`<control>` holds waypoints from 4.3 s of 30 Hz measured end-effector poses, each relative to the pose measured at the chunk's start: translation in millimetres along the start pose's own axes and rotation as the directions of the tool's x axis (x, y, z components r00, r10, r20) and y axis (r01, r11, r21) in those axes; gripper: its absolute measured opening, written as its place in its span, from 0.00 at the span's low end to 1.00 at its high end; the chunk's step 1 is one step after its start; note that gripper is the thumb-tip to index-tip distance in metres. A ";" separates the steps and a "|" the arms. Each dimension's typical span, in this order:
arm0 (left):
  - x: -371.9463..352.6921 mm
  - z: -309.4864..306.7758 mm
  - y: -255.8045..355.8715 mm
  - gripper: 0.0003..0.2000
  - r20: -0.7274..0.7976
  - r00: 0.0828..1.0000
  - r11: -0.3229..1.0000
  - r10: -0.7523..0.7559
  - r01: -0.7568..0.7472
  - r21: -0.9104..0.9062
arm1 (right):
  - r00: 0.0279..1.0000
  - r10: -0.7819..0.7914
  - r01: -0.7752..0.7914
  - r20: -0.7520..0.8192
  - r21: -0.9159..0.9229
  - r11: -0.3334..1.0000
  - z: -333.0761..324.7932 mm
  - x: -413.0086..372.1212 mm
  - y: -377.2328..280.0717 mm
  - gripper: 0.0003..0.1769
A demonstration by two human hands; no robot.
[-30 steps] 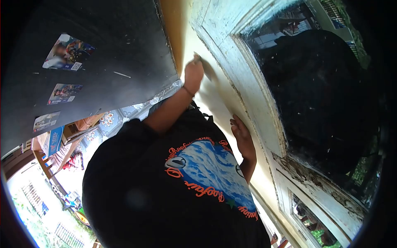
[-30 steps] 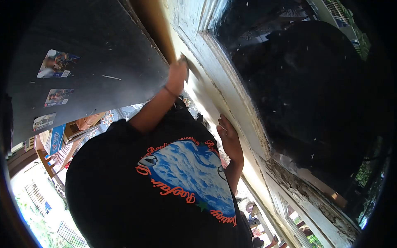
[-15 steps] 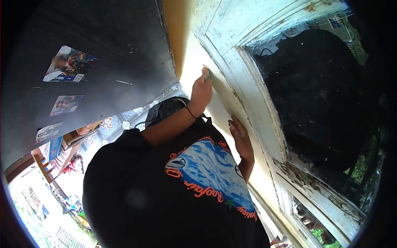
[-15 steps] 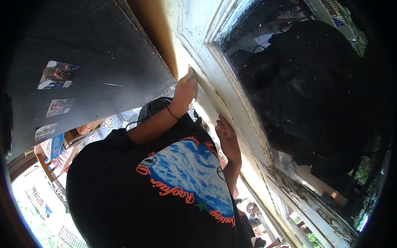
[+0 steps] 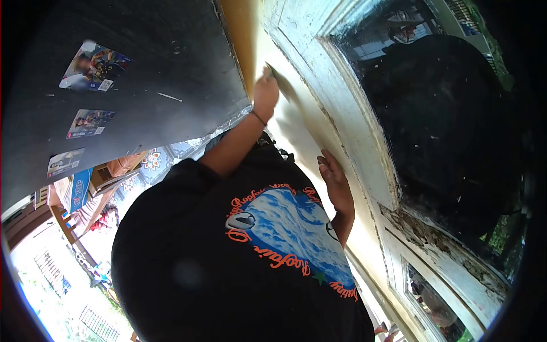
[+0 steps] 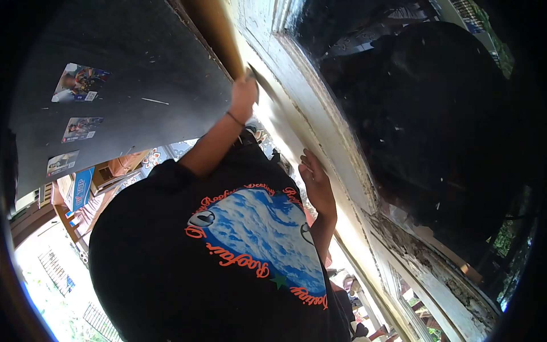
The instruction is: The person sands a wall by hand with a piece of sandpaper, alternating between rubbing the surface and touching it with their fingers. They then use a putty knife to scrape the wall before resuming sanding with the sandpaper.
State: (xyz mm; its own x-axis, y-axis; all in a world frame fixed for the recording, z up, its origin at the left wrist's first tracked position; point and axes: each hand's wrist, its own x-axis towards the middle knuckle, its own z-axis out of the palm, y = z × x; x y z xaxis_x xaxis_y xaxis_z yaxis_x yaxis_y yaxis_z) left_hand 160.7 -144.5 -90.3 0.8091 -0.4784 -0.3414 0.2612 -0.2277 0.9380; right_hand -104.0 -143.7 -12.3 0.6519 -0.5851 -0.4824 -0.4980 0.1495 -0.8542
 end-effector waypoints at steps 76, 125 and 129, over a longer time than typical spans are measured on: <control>76.2 -9.0 24.3 0.19 -0.264 0.943 0.978 0.201 -0.208 0.002 | 0.990 0.135 -0.138 0.041 0.106 0.985 12.1 32.6 -12.3 0.33; -79.7 75.4 -7.0 0.27 -0.246 0.959 0.964 0.143 -0.191 -0.184 | 0.988 -0.088 0.092 0.125 -0.030 0.995 -77.4 -81.3 72.4 0.28; -131.8 85.2 -18.0 0.27 -0.214 0.933 0.950 0.288 -0.306 -0.056 | 0.996 -0.041 0.039 0.085 0.032 0.999 -72.7 -81.2 78.9 0.28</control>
State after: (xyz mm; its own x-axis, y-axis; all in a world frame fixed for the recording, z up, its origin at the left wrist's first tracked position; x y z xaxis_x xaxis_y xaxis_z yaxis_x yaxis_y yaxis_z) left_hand 4.6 -149.6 -67.2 0.9431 -0.3307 -0.0355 0.0298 -0.0223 0.9993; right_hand -237.8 -142.4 -26.4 0.7180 -0.5211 -0.4614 -0.4537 0.1523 -0.8780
